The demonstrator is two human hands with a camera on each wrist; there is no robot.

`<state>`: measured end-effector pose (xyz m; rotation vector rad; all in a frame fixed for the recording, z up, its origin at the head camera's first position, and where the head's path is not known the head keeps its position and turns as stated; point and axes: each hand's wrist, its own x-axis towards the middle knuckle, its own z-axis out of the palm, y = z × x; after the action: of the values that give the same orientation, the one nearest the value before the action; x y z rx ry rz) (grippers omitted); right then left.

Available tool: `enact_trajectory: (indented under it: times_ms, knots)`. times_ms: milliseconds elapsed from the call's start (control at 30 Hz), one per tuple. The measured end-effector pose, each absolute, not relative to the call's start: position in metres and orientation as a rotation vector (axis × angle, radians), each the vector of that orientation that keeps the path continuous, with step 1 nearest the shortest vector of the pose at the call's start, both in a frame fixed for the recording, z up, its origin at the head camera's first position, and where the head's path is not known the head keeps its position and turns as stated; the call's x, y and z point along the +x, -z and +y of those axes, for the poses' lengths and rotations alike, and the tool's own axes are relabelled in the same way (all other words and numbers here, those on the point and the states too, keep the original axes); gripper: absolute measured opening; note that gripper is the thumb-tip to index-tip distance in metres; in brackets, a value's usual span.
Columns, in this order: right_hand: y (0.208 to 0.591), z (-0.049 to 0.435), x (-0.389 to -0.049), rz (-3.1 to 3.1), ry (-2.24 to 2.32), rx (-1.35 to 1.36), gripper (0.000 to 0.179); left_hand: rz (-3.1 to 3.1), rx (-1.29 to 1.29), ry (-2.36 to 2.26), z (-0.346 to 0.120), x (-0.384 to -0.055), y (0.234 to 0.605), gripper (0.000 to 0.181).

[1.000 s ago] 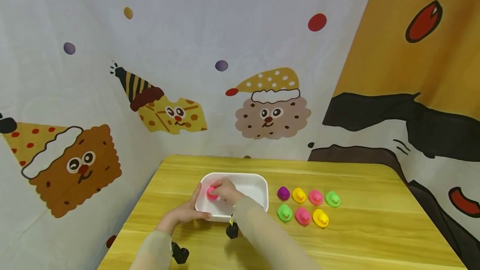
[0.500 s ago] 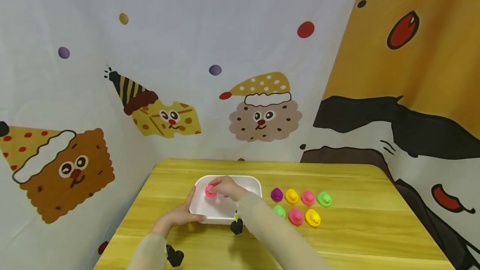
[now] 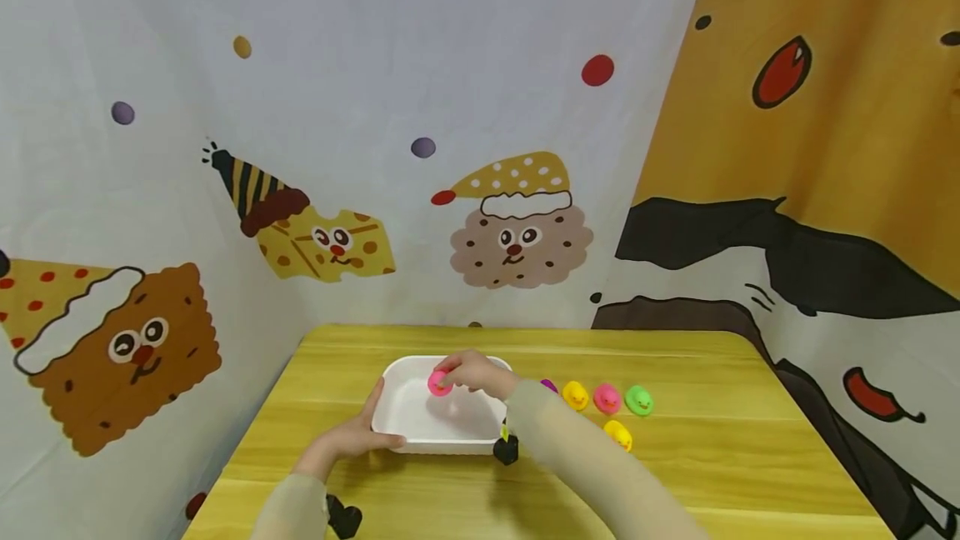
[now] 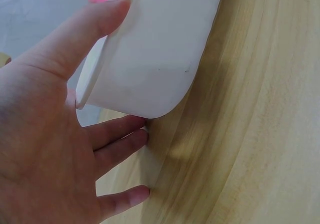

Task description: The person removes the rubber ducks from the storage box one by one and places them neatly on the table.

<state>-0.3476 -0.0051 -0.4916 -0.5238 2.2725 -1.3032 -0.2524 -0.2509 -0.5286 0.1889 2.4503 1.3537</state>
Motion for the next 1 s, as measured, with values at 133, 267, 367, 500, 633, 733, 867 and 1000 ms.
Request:
enact_trajectory:
  times_ms: [133, 267, 367, 500, 633, 733, 867, 1000]
  knots:
    - [0.488, 0.006, -0.348, 2.258, 1.297, -0.563, 0.024, 2.451, 0.189, -1.354, -0.250, -0.251, 0.529, 0.122]
    - [0.485, 0.015, -0.349, 2.246, 1.298, -0.585, 0.023, 2.454, 0.197, -1.360, -0.250, -0.251, 0.528, 0.122]
    - [0.481, 0.023, -0.348, 2.264, 1.280, -0.588, 0.024, 2.464, 0.192, -1.346, -0.248, -0.250, 0.526, 0.123]
    - [0.474, 0.033, -0.346, 2.307, 1.260, -0.568, 0.027, 2.469, 0.180, -1.336, -0.248, -0.250, 0.526, 0.124]
    - [0.466, 0.045, -0.344, 2.324, 1.257, -0.576, 0.028, 2.469, 0.189, -1.336, -0.249, -0.251, 0.526, 0.123]
    - [0.462, 0.056, -0.340, 2.318, 1.263, -0.572, 0.027, 2.466, 0.197, -1.328, -0.249, -0.252, 0.526, 0.123]
    - [0.460, 0.070, -0.335, 2.323, 1.280, -0.537, 0.027, 2.466, 0.204, -1.309, -0.249, -0.252, 0.526, 0.122]
    - [0.459, 0.086, -0.333, 2.353, 1.276, -0.539, 0.027, 2.468, 0.216, -1.298, -0.250, -0.253, 0.529, 0.122]
